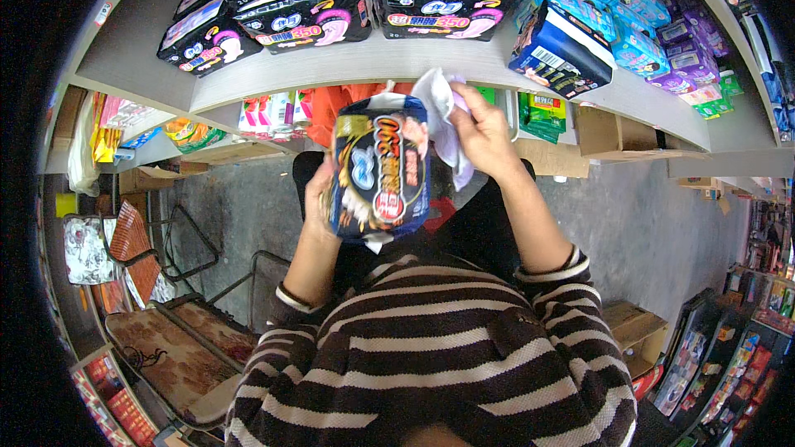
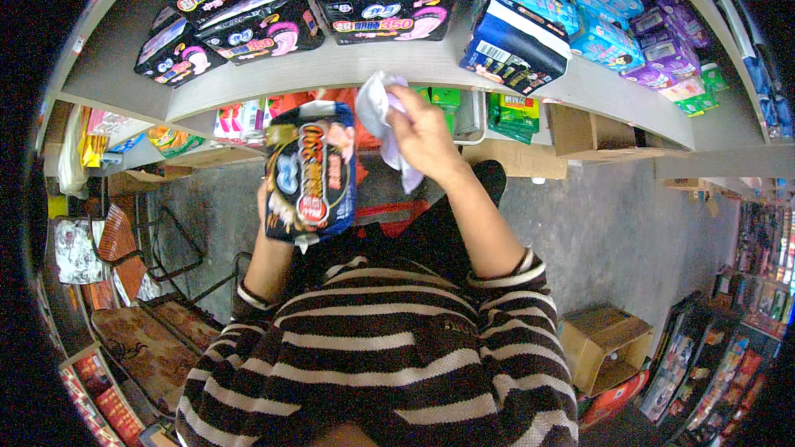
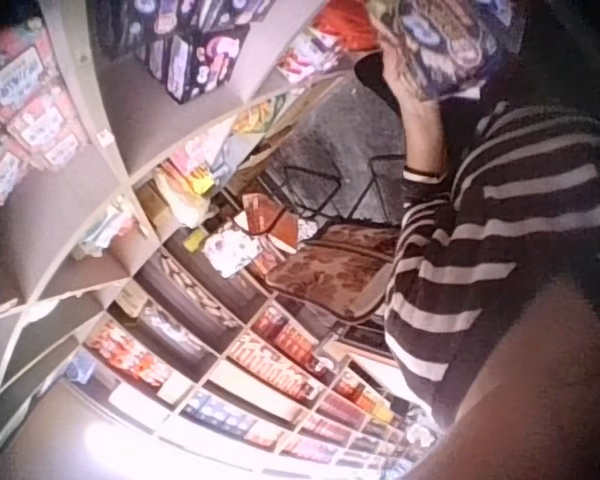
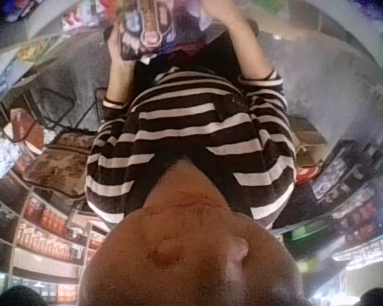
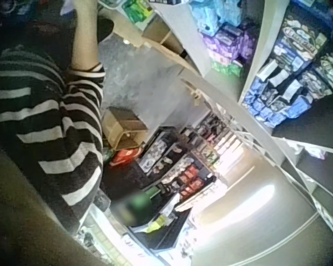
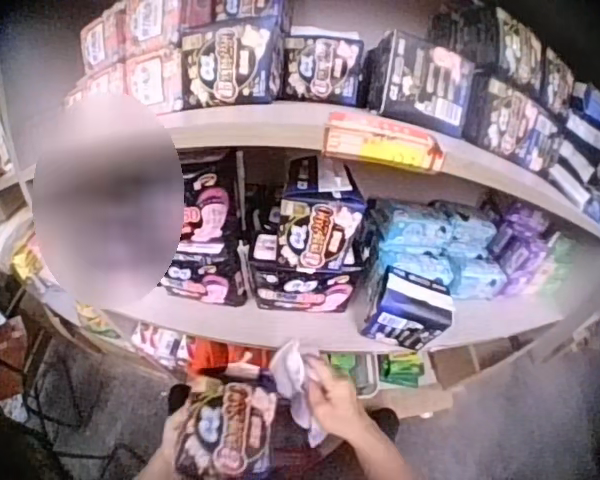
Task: The person wipes the surfaces of multiple packaged items on a store shelf using a cloth. They pick up each item, wipe it, and place it back on the shelf, repeating this process for several different products.
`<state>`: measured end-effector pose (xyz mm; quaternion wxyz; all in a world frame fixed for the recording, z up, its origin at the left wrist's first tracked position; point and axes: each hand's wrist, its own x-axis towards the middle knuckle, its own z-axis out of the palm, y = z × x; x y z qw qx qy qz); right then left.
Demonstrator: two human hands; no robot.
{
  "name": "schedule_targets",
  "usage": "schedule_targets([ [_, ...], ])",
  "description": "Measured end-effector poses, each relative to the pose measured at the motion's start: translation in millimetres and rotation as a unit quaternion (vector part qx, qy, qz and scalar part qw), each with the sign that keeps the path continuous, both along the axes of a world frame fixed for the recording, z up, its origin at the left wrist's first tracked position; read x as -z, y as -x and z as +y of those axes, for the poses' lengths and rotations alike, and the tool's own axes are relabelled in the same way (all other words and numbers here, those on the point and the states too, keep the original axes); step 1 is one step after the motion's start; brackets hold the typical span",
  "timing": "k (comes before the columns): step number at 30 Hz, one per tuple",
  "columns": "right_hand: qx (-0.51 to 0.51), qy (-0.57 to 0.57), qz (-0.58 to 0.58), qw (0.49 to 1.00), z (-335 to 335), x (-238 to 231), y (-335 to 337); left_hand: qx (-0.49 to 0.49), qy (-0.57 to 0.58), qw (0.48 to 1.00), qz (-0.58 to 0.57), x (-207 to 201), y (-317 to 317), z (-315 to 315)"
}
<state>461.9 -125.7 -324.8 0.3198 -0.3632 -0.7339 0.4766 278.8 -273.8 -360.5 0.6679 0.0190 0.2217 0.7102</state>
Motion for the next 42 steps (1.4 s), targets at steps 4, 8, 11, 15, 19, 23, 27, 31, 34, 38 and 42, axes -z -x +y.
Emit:
schedule_targets([
  [4,-0.004,0.326,0.236,0.915,-15.8,35.3,-8.4,-0.103,0.053,0.941,0.318,-27.9,22.3,-5.0],
  [8,-0.158,0.099,0.125,0.974,-43.6,48.6,-0.2,-0.056,0.054,0.804,0.589,-31.5,9.3,4.5],
  [11,-0.086,0.321,0.238,0.913,-42.9,52.0,1.7,-0.084,-0.035,0.784,0.614,-32.0,4.8,1.7],
  [15,-0.127,0.443,0.342,0.819,-36.1,60.1,-8.9,-0.105,-0.024,0.899,0.424,-16.9,5.1,5.3],
  [19,-0.23,0.458,0.318,0.797,-32.9,70.0,-9.2,0.02,0.002,0.962,0.273,20.1,6.3,16.8],
  [23,-0.188,0.371,0.273,0.868,-29.7,68.9,-4.5,0.087,0.012,0.991,0.097,47.7,1.9,10.5],
  [27,-0.086,0.137,0.148,0.976,-25.5,47.4,-10.2,0.113,-0.082,0.988,0.073,49.2,-5.3,0.4],
  [31,-0.033,-0.16,0.059,0.985,-25.8,-1.8,-14.8,0.131,-0.023,0.991,-0.029,43.4,-13.7,2.1],
  [34,0.025,-0.357,0.066,0.931,-30.7,-54.3,-18.1,0.129,-0.001,0.99,-0.048,39.7,-17.6,5.7],
  [38,-0.238,-0.395,0.016,0.887,-61.5,-93.8,-8.7,0.019,-0.047,0.991,0.121,34.4,-23.9,16.3],
  [42,-0.255,-0.432,-0.091,0.86,-67.6,-71.9,8.3,0.048,-0.003,0.993,0.104,25.7,-21.9,14.8],
])
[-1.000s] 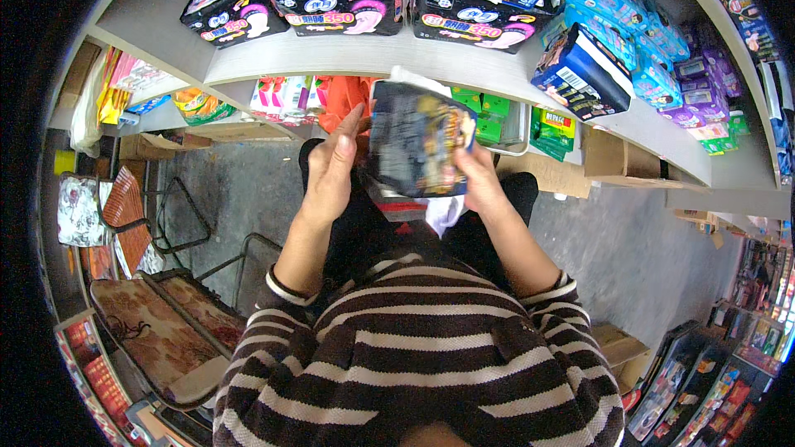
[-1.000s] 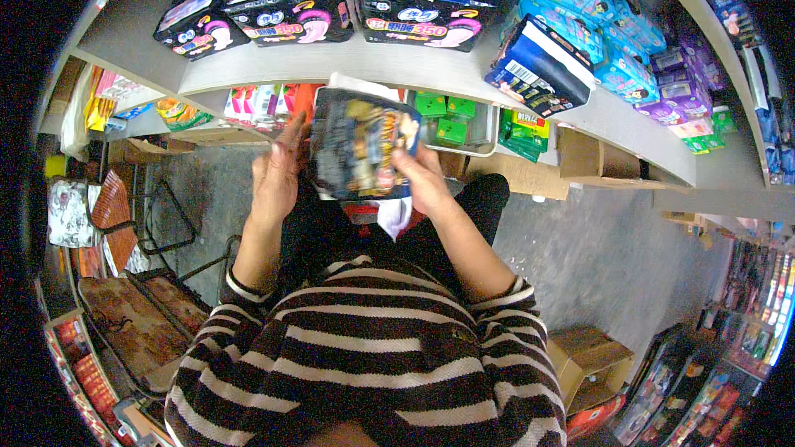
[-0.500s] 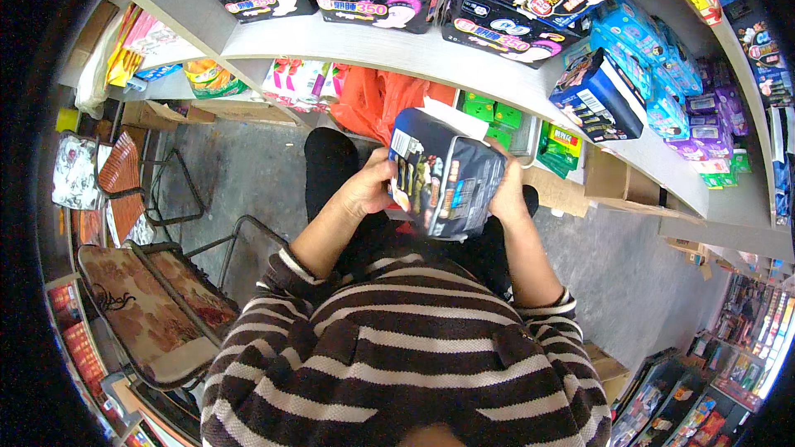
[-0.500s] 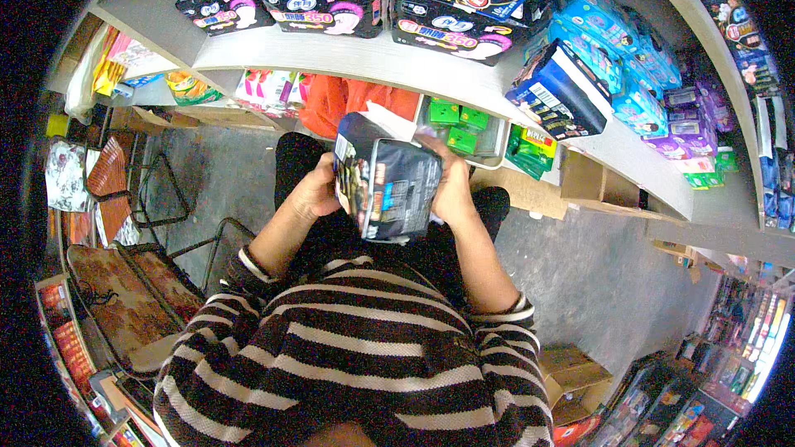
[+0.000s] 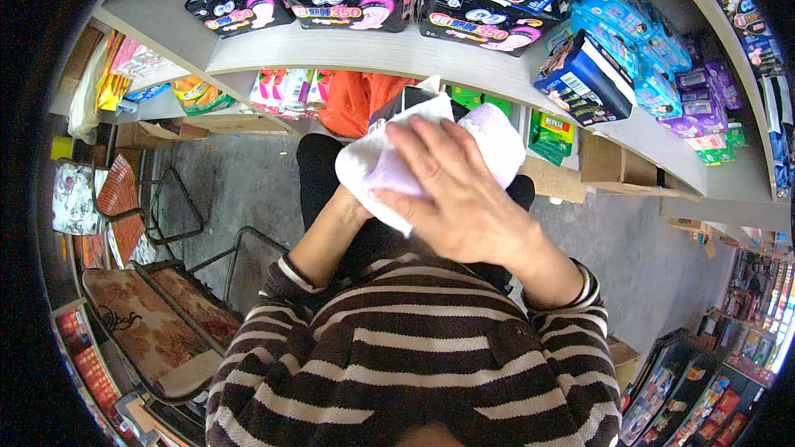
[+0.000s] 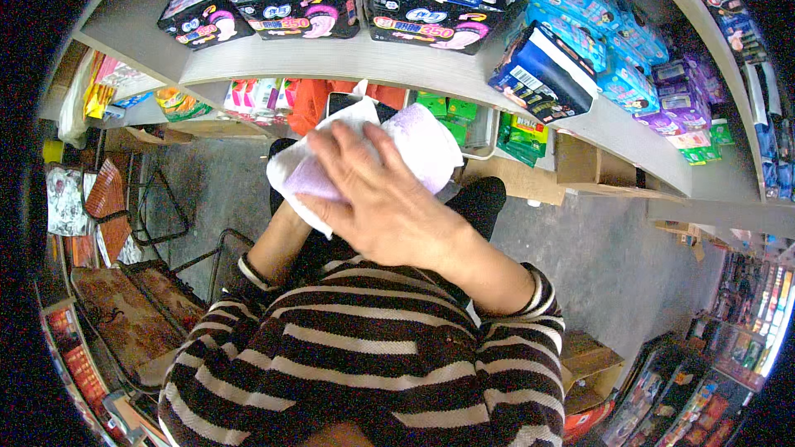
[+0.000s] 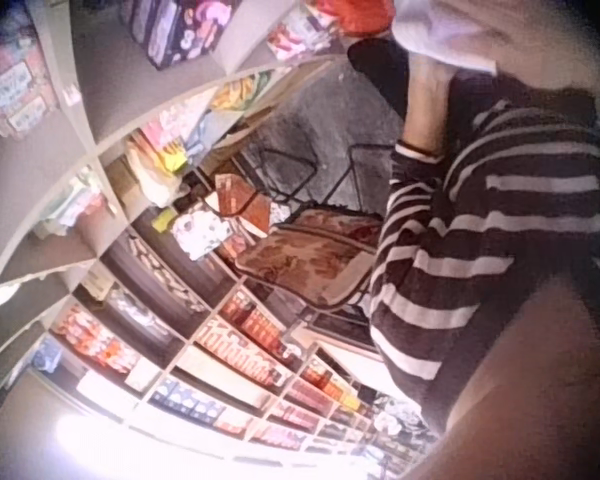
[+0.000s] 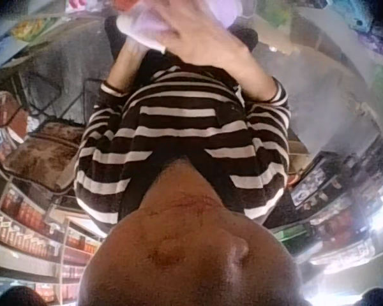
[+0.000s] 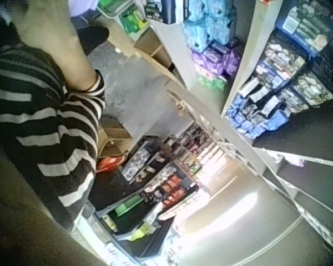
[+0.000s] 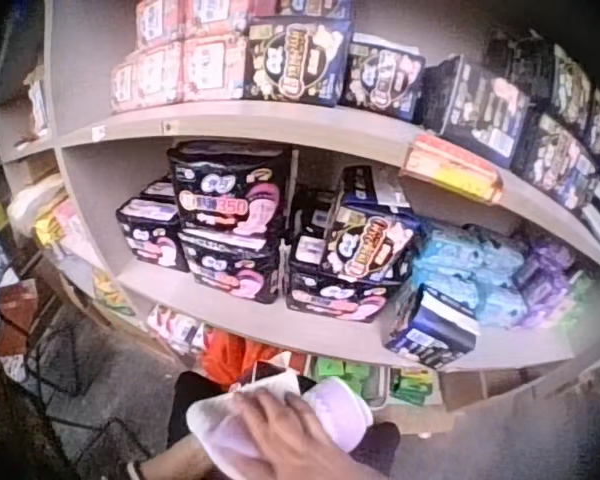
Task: The person wipes the surfaces of multiple packaged items on a store shelf using a cloth. They pick up each item, wipe it, and place it back on the shelf, repeating this process for several different products.
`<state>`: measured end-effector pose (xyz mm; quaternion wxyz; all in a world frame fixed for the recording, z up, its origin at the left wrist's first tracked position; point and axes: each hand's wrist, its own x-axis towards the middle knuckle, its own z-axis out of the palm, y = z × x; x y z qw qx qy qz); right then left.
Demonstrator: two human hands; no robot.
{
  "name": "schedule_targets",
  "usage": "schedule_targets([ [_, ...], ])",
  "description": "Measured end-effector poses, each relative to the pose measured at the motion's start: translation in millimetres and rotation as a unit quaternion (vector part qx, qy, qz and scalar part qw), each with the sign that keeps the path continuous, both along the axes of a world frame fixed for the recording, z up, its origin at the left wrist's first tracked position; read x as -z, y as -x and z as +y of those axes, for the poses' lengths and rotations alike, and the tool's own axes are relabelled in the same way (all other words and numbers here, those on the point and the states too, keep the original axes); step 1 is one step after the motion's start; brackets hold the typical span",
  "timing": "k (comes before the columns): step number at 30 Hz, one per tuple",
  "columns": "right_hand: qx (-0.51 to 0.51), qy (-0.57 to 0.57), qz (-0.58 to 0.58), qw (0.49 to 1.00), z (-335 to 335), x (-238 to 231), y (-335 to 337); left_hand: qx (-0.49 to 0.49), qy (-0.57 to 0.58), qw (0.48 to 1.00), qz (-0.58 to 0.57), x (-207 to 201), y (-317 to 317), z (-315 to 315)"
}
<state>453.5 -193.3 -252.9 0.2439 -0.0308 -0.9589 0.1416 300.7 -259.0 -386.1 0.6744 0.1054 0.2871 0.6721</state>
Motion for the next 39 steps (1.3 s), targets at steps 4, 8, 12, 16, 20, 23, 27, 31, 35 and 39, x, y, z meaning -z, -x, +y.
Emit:
schedule_targets([
  [4,0.079,0.103,0.116,0.985,39.3,27.6,-7.5,0.012,0.002,0.999,-0.053,-10.8,4.8,-10.7],
  [8,0.203,0.461,0.184,0.844,49.8,23.0,-14.7,0.103,-0.047,0.966,-0.233,-20.1,2.1,-10.5],
  [12,0.042,0.031,0.171,0.984,30.1,6.5,-2.4,0.013,-0.026,0.935,-0.354,-19.4,-7.6,1.3],
  [16,0.0,0.013,0.103,0.995,-0.9,32.3,30.8,-0.05,-0.089,0.975,-0.199,-9.2,-5.2,15.6],
  [20,-0.094,0.075,0.045,0.992,-20.6,63.8,27.8,-0.051,-0.113,0.968,-0.218,-10.2,19.8,5.0],
  [23,-0.093,0.062,0.038,0.993,-6.6,41.1,7.9,-0.053,-0.133,0.966,-0.216,-19.9,25.0,-6.2],
  [27,-0.019,0.096,0.242,0.965,46.6,-29.8,-7.0,-0.063,-0.051,0.974,-0.211,-33.1,20.7,12.3],
  [31,-0.098,0.105,0.107,0.984,44.9,-48.6,6.1,-0.023,0.0,0.994,-0.102,-36.8,19.1,30.5],
  [35,-0.001,0.083,0.078,0.994,42.8,-25.1,10.3,0.001,-0.025,1.0,-0.008,-28.2,24.8,7.2],
  [39,0.023,0.363,0.274,0.89,71.7,-13.9,5.4,-0.003,-0.016,0.993,0.113,-15.4,31.3,-13.4],
])
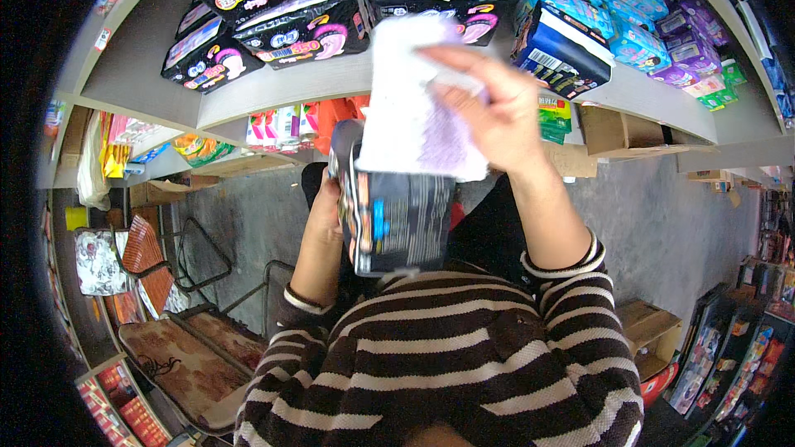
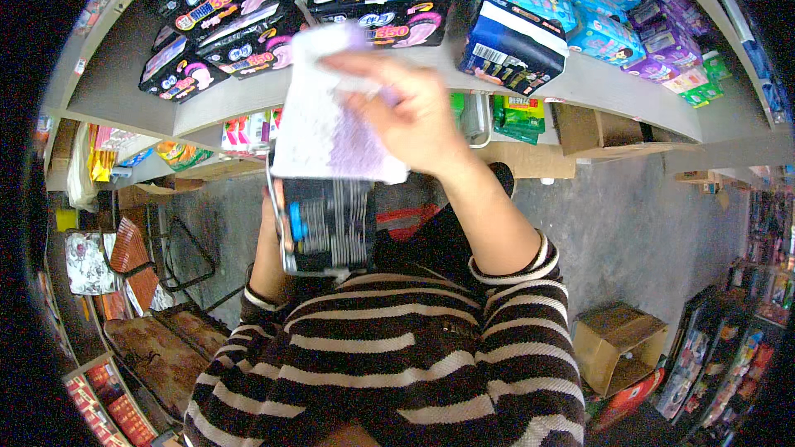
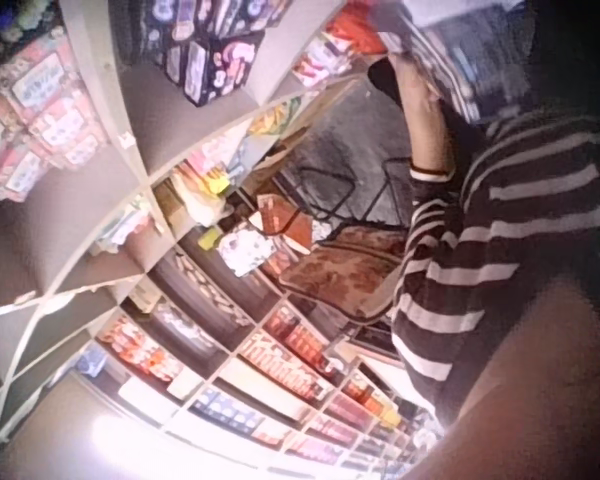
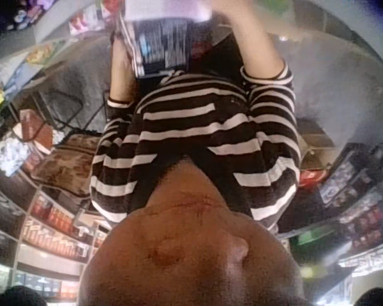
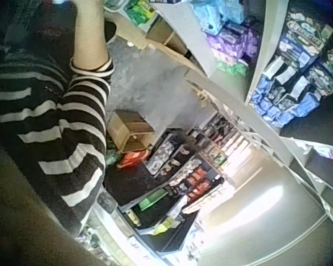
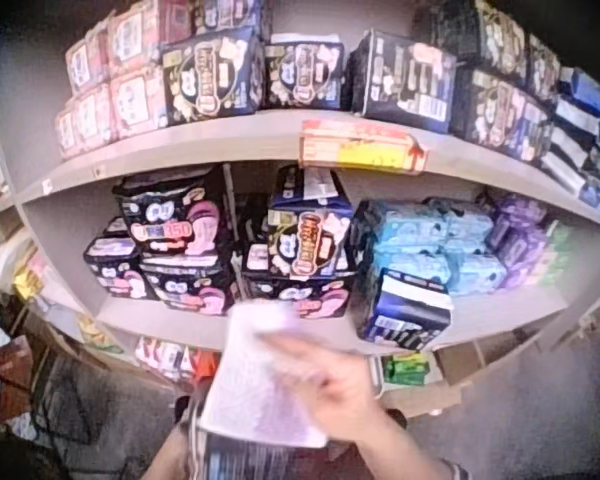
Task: The person wipes the surfaces of multiple packaged items on a store shelf using a cloth. They pick up each item, wipe it, and place it back on the shelf, repeating this process for several different products.
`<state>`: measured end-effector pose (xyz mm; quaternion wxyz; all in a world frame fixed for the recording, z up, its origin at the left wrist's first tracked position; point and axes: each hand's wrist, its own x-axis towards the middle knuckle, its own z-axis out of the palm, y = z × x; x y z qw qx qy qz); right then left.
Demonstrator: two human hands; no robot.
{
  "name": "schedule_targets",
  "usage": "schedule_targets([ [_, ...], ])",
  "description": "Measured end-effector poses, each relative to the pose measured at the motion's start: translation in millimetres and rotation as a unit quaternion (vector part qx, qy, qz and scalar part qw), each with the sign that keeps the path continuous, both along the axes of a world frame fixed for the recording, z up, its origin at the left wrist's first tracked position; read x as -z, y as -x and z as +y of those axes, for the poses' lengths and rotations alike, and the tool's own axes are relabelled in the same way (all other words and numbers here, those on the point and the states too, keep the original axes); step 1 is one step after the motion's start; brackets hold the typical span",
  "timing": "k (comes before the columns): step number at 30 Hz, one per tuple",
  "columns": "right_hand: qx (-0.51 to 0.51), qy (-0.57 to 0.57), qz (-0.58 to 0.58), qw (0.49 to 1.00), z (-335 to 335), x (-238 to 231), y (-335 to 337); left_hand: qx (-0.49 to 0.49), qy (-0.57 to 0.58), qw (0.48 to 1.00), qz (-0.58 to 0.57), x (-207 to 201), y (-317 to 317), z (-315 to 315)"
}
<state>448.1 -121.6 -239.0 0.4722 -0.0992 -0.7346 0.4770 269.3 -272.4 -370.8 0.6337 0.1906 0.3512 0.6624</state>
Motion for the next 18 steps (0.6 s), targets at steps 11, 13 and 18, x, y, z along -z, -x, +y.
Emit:
schedule_targets([
  [11,-0.207,-0.174,-0.166,0.948,-9.5,14.2,-7.0,0.066,-0.028,0.96,0.27,-39.2,-16.6,-1.2],
  [13,-0.119,-0.241,-0.227,0.936,-22.3,21.8,-5.2,0.015,-0.106,0.94,0.325,-37.0,-16.3,8.2],
  [18,-0.022,-0.316,-0.244,0.917,-39.1,29.5,-29.7,0.012,-0.052,0.907,0.417,-10.3,-3.6,9.7],
])
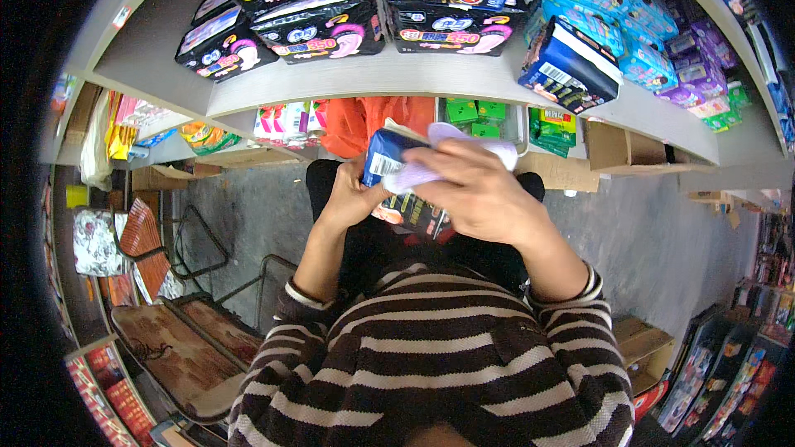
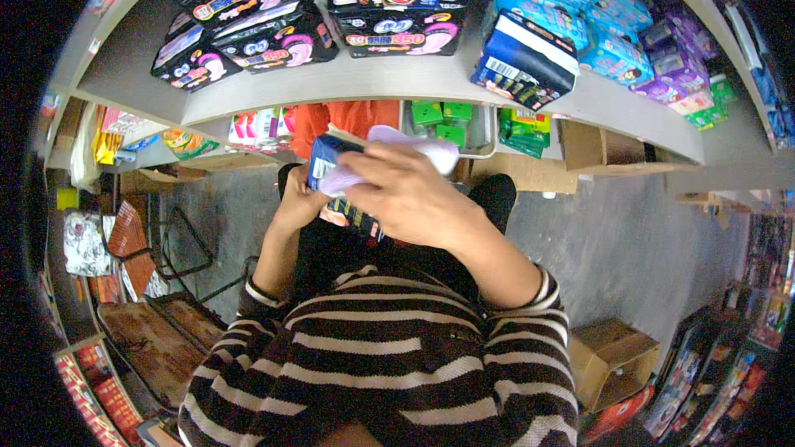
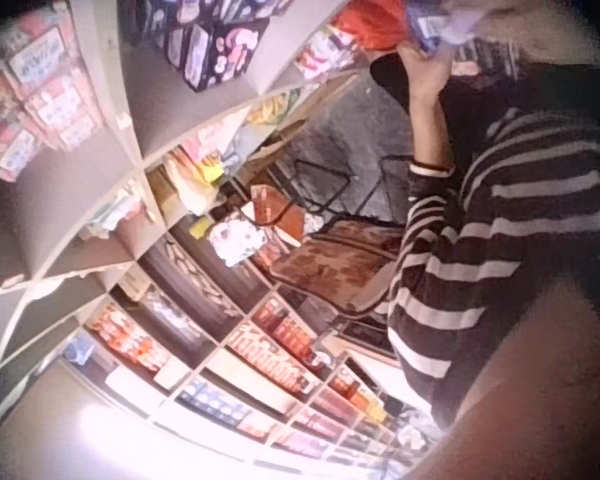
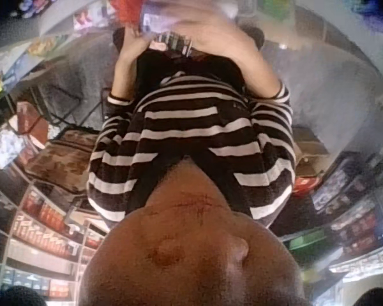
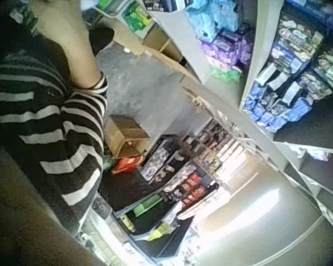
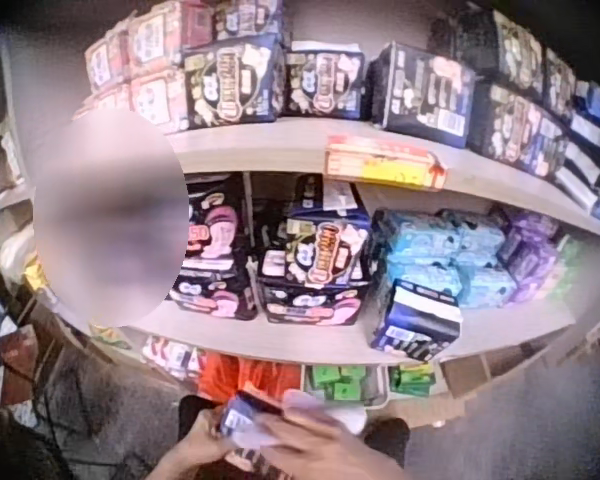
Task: The person wipes the surfaces of multiple packaged items on a store shelf using a cloth. They pick up each item, wipe it, and place it back on the shelf, repeating this process for several different products.
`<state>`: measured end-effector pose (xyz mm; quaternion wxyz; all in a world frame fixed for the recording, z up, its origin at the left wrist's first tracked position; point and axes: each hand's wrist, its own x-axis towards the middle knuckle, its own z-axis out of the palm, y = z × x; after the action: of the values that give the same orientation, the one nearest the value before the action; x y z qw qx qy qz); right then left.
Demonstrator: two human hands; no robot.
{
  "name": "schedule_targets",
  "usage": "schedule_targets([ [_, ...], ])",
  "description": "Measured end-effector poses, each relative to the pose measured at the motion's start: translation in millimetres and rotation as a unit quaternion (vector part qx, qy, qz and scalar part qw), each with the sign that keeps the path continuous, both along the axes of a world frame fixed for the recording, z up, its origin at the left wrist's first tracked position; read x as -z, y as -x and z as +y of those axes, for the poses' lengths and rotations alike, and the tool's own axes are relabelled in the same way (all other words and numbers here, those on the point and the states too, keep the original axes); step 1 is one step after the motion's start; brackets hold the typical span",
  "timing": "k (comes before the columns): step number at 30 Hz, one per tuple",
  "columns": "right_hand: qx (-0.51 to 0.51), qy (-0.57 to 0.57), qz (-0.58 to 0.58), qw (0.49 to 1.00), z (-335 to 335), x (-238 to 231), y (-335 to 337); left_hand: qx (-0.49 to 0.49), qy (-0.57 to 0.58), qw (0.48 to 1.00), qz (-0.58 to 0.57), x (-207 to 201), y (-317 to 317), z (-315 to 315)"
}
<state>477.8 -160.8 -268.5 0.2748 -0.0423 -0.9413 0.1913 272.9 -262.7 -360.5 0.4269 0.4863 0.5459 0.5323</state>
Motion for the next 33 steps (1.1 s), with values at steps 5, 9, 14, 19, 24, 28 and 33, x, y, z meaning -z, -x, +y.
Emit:
schedule_targets([
  [5,0.055,0.346,0.148,0.925,31.1,11.0,-42.1,0.114,0.049,0.814,-0.568,13.9,15.1,-5.4],
  [9,-0.03,0.627,0.157,0.762,38.2,47.5,-15.8,0.396,0.193,0.529,-0.725,12.8,-23.6,7.2],
  [14,-0.16,0.729,0.084,0.66,32.1,62.0,5.6,0.421,0.105,0.54,-0.721,6.8,-68.5,-7.1],
  [19,-0.247,0.7,0.068,0.667,15.2,29.6,5.7,0.427,0.104,0.539,-0.719,9.1,-85.4,-16.8],
  [24,-0.256,0.651,0.037,0.714,9.5,-31.6,1.5,0.408,0.137,0.563,-0.706,19.4,-97.6,-8.2],
  [28,-0.246,0.536,-0.043,0.806,3.5,-85.3,-15.6,0.37,0.139,0.601,-0.695,12.6,-98.2,-5.4],
  [33,-0.259,0.315,-0.026,0.913,-7.0,-119.0,-13.4,0.278,0.089,0.73,-0.618,-33.7,-78.6,1.6],
])
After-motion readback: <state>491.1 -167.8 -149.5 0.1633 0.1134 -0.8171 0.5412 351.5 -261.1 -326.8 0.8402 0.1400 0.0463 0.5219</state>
